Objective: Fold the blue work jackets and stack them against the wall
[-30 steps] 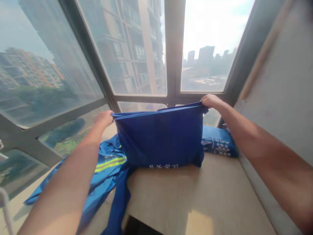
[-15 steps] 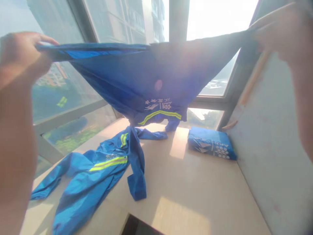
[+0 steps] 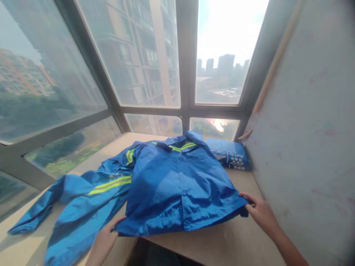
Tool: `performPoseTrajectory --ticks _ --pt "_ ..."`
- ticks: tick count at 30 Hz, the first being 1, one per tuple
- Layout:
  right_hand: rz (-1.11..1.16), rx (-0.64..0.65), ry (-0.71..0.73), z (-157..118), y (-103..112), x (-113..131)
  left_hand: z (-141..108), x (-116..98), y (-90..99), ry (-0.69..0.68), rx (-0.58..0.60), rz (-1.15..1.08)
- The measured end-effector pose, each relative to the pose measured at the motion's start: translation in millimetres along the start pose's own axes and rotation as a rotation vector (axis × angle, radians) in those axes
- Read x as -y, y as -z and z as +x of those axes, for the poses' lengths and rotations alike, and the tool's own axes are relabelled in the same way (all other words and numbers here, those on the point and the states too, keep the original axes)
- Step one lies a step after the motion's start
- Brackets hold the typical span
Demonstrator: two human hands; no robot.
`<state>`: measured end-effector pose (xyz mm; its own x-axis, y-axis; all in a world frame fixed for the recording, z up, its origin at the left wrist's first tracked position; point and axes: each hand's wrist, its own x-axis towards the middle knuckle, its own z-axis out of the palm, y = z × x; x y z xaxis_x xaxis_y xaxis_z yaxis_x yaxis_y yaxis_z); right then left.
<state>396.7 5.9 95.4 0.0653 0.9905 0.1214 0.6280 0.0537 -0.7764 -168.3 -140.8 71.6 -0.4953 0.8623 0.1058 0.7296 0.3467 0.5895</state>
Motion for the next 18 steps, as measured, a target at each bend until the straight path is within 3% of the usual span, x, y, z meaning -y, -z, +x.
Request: performPoseTrajectory --ticks 2,4,11,15,18 --pt "0.033 0.064 -0.054 -12 -15 -32 -19 14 -18.5 0.035 0.117 -0.105" --pt "0.055 0.129 -0.072 -19 -21 -54 -31 23 -22.2 0.063 0.178 -0.169" --pt "0.093 0.169 -0.055 -39 -22 -83 -59 36 -0.8 0.09 0.078 -0.13" --pt "-0.048 0.223 0.0 -50 -31 -109 -80 47 -20.7 0.069 0.122 -0.075" --pt "-0.254 0.274 0.125 -54 -39 -131 -87 52 -37.6 -0.008 0.185 -0.017"
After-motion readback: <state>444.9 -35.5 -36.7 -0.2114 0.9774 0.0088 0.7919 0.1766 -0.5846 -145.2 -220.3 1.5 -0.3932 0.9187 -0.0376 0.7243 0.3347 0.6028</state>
